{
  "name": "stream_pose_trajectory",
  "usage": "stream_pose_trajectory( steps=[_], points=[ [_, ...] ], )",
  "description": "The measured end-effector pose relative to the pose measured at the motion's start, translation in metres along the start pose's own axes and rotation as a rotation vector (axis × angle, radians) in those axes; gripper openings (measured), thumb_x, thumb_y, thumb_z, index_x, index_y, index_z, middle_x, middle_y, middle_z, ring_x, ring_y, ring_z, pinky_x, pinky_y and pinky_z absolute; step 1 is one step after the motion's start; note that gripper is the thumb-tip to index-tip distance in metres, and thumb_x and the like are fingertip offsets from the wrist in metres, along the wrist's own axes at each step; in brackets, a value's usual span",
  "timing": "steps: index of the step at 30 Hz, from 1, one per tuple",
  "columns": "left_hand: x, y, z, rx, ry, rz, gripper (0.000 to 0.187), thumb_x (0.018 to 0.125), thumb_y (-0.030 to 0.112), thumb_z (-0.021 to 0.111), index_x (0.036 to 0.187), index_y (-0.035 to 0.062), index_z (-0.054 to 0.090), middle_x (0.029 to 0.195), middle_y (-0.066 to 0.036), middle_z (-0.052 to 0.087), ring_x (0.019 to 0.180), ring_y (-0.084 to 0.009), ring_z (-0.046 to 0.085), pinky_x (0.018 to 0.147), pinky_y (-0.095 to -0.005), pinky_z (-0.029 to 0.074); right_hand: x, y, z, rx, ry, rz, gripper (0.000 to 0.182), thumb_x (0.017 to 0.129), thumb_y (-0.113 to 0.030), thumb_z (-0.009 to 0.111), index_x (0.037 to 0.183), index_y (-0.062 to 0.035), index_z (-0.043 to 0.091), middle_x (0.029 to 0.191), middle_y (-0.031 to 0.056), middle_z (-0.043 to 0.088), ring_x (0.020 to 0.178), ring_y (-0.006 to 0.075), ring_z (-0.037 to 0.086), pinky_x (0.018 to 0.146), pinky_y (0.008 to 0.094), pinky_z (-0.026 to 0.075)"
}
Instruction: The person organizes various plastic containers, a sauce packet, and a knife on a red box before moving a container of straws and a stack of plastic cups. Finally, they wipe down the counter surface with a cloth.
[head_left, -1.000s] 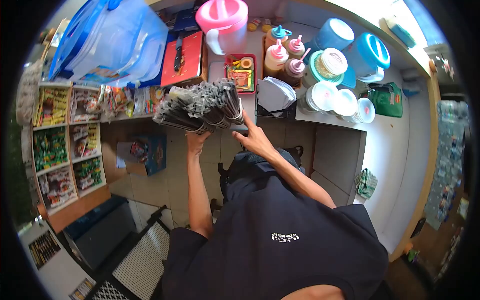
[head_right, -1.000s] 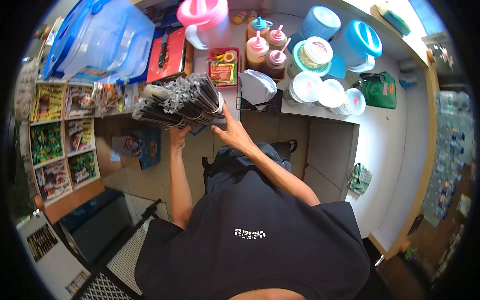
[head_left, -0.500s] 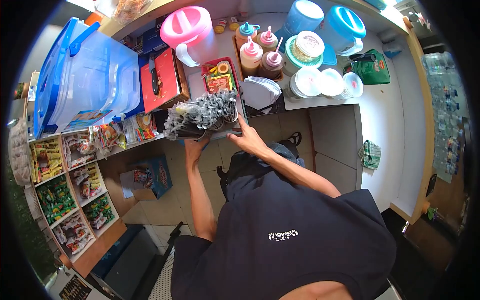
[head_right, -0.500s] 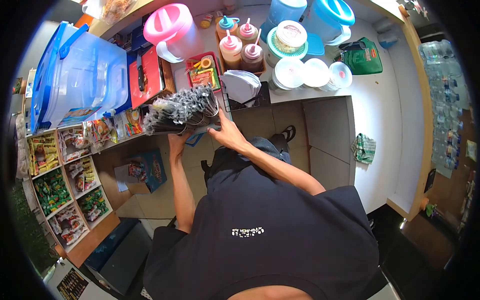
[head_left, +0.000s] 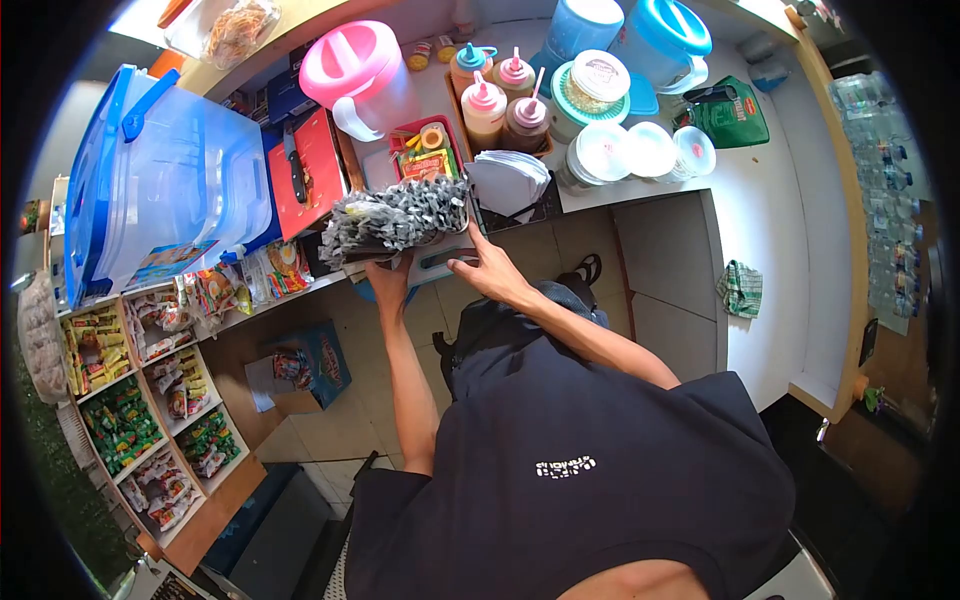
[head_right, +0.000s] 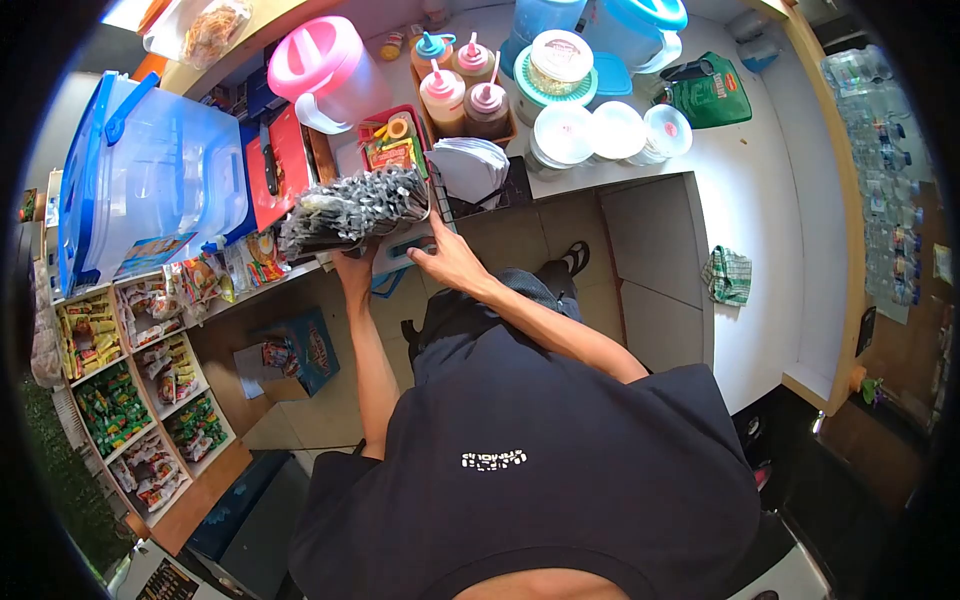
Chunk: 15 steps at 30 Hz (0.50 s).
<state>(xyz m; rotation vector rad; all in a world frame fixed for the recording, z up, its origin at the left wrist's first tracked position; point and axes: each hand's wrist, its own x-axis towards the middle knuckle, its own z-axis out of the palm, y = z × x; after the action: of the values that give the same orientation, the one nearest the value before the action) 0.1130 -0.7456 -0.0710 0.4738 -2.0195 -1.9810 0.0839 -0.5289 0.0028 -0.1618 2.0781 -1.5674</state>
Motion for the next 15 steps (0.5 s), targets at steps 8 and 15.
stream_pose_trajectory(
  steps=[8, 15],
  points=[
    [-0.027, -0.023, 0.005, 0.010, 0.147, 0.032, 0.062, 0.082, -0.008, 0.075, 0.137, -0.0027, 0.046, 0.138, -0.015, 0.056, 0.129, -0.0221, 0.052, 0.107, -0.0355, 0.041, -0.014, 0.005, -0.007, -0.009, 0.004, 0.002, 0.068, 0.091, -0.028, 0.068, 0.146, 0.0040, 0.042, 0.114, 0.0309, 0.069, 0.103, 0.0400, 0.071, 0.088, 0.0438, 0.056],
    [-0.090, 0.010, 0.034, 0.232, 0.515, 0.045, 0.025, 0.095, 0.000, 0.053, 0.119, -0.0059, 0.060, 0.110, -0.015, 0.066, 0.096, -0.0233, 0.066, 0.085, -0.0319, 0.053, -0.045, -0.017, -0.061, 0.033, -0.068, 0.048, 0.035, 0.094, -0.032, 0.062, 0.088, 0.0016, 0.070, 0.072, 0.0153, 0.069, 0.069, 0.0252, 0.067, 0.068, 0.0399, 0.052]
  ],
)
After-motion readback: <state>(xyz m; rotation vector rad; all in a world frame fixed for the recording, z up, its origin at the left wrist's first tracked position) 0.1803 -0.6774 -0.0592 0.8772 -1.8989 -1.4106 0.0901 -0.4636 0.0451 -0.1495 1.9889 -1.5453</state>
